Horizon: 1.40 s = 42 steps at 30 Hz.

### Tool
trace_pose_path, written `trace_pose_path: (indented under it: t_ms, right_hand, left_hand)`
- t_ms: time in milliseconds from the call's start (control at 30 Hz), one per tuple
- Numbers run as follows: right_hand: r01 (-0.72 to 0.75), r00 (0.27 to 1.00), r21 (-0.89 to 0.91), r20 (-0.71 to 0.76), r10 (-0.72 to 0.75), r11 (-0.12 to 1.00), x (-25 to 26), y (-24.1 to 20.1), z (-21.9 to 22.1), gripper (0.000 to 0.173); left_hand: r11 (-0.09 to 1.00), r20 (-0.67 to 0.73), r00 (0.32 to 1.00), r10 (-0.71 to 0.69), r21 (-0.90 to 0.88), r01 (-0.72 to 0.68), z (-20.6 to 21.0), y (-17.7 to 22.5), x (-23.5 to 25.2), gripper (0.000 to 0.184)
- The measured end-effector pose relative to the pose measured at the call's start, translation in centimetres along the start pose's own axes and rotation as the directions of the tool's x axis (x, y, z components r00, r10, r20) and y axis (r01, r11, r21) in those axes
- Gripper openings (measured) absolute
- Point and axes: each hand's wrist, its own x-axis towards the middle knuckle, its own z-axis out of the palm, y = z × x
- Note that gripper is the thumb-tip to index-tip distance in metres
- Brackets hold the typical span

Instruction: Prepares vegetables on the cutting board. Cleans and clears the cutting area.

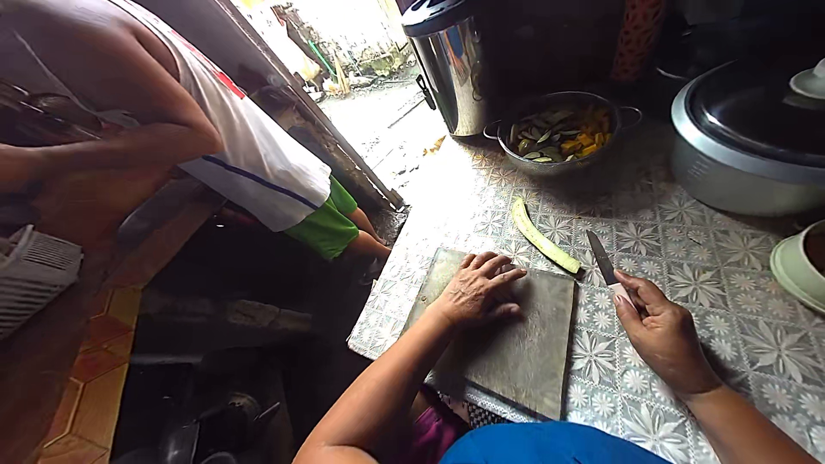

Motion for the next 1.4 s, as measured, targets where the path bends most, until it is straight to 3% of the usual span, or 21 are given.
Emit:
trace_pose_path:
  t_ms: [133, 333, 400, 500, 667, 733, 833, 900, 1000, 1100, 1167, 1267, 1333, 1400]
  right_hand:
    - [-0.01, 1.0, -0.009, 0.005, 0.01, 1.0, 0.0, 0.0, 0.0, 0.04]
    - [-0.018, 1.0, -0.004, -0.006, 0.018, 1.0, 0.1, 0.2, 0.1, 0.041]
    - [-0.019, 1.0, -0.015, -0.015, 0.019, 1.0, 0.1, 0.1, 0.1, 0.041]
    - [-0.004, 0.999, -0.027, -0.036, 0.003, 1.0, 0.2, 0.2, 0.3, 0.04]
    - [-0.013, 1.0, -0.006, -0.022, 0.013, 1.0, 0.2, 0.5, 0.4, 0.04]
    - [-0.018, 1.0, 0.014, -0.011, 0.018, 1.0, 0.1, 0.5, 0.3, 0.04]
    - [-0.017, 1.0, 0.039, -0.016, 0.018, 0.999, 0.1, 0.7, 0.3, 0.04]
    - [-0.02, 1.0, 0.042, -0.022, 0.021, 0.999, 0.0, 0.7, 0.4, 0.04]
    - [-0.018, 1.0, 0.04, -0.02, 0.018, 0.999, 0.1, 0.7, 0.4, 0.039]
    - [-0.014, 1.0, 0.042, -0.022, 0.014, 0.999, 0.1, 0.7, 0.4, 0.038]
    - [-0.028, 0.999, 0.071, -0.029, 0.03, 0.997, 0.1, 0.6, 0.3, 0.038]
    - [-0.047, 0.997, 0.11, -0.05, 0.053, 0.993, 0.2, 0.4, 0.4, 0.039]
    - [-0.049, 0.997, 0.13, -0.054, 0.056, 0.99, 0.2, 0.4, 0.3, 0.04]
    - [-0.051, 0.997, 0.137, -0.047, 0.058, 0.989, 0.2, 0.4, 0.2, 0.04]
  left_hand:
    - [0.997, 0.015, 0.999, -0.029, -0.069, 0.03, -0.2, -0.9, 3.4, 0.03]
    - [0.981, 0.063, 0.984, -0.169, -0.085, 0.174, 0.0, -1.9, 6.5, 0.041]
    - [0.977, -0.041, 0.98, -0.193, -0.096, 0.188, -0.2, -2.5, 7.3, 0.039]
    - [0.983, -0.338, 0.925, -0.171, -0.12, 0.138, -1.2, -3.7, 10.3, 0.028]
    - [0.993, -0.548, 0.829, -0.112, -0.041, 0.108, -6.8, -4.9, 19.5, 0.033]
    - [0.98, -0.45, 0.874, -0.183, -0.018, 0.196, -9.0, -5.6, 23.2, 0.043]
    - [0.955, -0.301, 0.907, -0.293, -0.136, 0.264, -10.7, -6.8, 27.2, 0.055]
    - [0.917, -0.245, 0.9, -0.361, -0.27, 0.294, -10.8, -6.9, 28.2, 0.058]
    - [0.88, -0.202, 0.881, -0.429, -0.313, 0.356, -10.5, -5.8, 26.7, 0.057]
    - [0.927, -0.095, 0.941, -0.326, -0.227, 0.298, -8.7, -5.4, 22.7, 0.035]
    - [0.978, 0.017, 0.988, -0.153, -0.143, 0.154, -6.2, -5.1, 19.0, 0.025]
    - [0.995, 0.204, 0.977, 0.067, -0.084, -0.051, -3.0, -4.7, 14.6, 0.042]
    - [0.995, 0.29, 0.953, 0.089, -0.07, -0.072, -1.8, -4.5, 13.2, 0.039]
    - [0.997, 0.266, 0.961, 0.076, -0.037, -0.069, -1.3, -4.4, 12.4, 0.028]
